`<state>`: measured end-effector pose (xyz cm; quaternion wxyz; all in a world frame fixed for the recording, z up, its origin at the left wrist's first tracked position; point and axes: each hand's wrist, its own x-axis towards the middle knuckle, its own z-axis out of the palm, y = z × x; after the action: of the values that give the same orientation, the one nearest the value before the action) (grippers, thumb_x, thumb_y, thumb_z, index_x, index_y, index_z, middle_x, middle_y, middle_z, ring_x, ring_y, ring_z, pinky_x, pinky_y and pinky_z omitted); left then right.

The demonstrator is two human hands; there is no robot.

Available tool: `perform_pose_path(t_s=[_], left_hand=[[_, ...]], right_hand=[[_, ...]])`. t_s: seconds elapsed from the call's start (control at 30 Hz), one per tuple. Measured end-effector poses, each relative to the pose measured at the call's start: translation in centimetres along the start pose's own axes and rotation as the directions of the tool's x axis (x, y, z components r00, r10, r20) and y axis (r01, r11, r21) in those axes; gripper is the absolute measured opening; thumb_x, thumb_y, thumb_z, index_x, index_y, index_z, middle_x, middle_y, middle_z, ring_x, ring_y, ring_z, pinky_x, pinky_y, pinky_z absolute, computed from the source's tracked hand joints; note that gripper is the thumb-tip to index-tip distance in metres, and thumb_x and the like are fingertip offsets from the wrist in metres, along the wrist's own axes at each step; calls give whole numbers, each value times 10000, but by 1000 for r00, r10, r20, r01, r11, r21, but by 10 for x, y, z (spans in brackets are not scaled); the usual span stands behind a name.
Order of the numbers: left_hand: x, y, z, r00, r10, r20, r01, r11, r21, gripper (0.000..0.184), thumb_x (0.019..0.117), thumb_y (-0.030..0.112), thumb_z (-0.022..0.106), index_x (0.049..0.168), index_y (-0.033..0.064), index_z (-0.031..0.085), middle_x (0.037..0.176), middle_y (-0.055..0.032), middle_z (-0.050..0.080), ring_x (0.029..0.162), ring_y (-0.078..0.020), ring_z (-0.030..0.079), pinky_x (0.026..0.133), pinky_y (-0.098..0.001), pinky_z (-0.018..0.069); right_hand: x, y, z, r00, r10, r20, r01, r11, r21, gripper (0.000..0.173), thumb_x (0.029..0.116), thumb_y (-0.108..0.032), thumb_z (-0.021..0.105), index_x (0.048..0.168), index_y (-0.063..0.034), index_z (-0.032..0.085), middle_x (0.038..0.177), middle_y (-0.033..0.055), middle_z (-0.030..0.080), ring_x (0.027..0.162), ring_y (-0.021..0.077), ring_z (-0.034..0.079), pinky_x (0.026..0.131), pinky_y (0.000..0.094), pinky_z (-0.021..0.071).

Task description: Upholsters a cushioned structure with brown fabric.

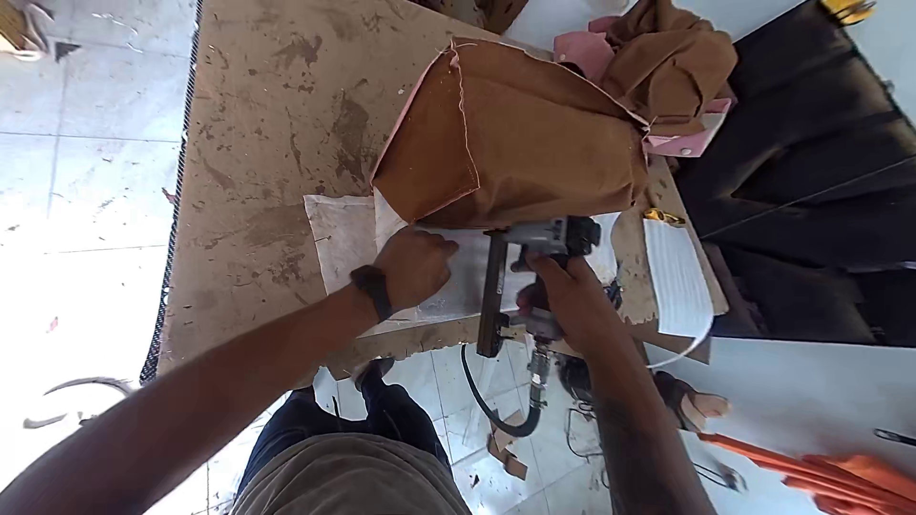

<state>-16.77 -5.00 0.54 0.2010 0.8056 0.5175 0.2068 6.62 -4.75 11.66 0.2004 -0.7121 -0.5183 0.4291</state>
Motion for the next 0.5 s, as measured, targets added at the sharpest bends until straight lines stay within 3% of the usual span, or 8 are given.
perform_pose_path(t_s=[0.07,0.13,0.17,0.23,0.33,0.4,0.5], left_hand=[[-32,-11,5,981,-120,-154,80,966,-244,282,995,224,566,1212,173,738,1037,-26,712,944,-163,688,863,-418,596],[-56,-17,14,910,-343,-233,200,855,-478,195,995,230,620,1127,164,747,962,-5,678,772,-122,649,699,-372,596],[-63,-19,18,865,-443,-235,247,784,-569,163,993,249,648,1095,167,744,950,10,676,736,-112,640,670,-356,592],[-63,-23,26,781,-591,-201,278,618,-735,152,974,267,696,1065,154,743,925,13,713,740,-121,675,692,-366,614],[-38,-21,27,705,-692,-157,225,427,-876,185,955,202,739,1094,82,728,949,-54,745,796,-184,723,750,-397,638],[-18,-16,27,637,-758,-141,241,369,-898,218,917,193,787,1075,59,721,921,-73,734,773,-186,698,727,-373,605],[-3,-9,26,545,-822,-168,261,356,-897,341,873,205,835,1137,35,701,924,-88,723,790,-184,694,770,-379,610]], right_hand=[[2,26,-31,1000,17,13,-18,996,92,391,1083,-417,487,1308,-103,547,1064,134,742,597,276,693,545,443,619],[9,57,-69,1000,23,-6,-22,989,148,407,1088,-425,455,1286,-94,586,1071,132,741,604,255,687,545,423,612],[16,74,-90,1000,17,-26,-12,984,176,415,1086,-431,448,1286,-97,594,1065,131,739,603,241,681,540,411,607],[36,113,-137,998,20,-64,-5,975,222,427,1089,-445,423,1303,-115,589,1073,117,744,609,210,680,535,379,600],[86,190,-202,992,73,-98,-39,948,315,419,1107,-424,349,1302,-116,556,1034,82,742,602,173,672,521,346,589],[128,244,-236,990,128,-62,-96,923,373,424,1116,-419,302,1300,-120,539,1016,73,747,597,169,673,519,337,585],[180,305,-256,974,203,99,-226,866,447,438,1118,-433,233,1268,-150,532,1013,56,761,633,151,686,555,312,583]])
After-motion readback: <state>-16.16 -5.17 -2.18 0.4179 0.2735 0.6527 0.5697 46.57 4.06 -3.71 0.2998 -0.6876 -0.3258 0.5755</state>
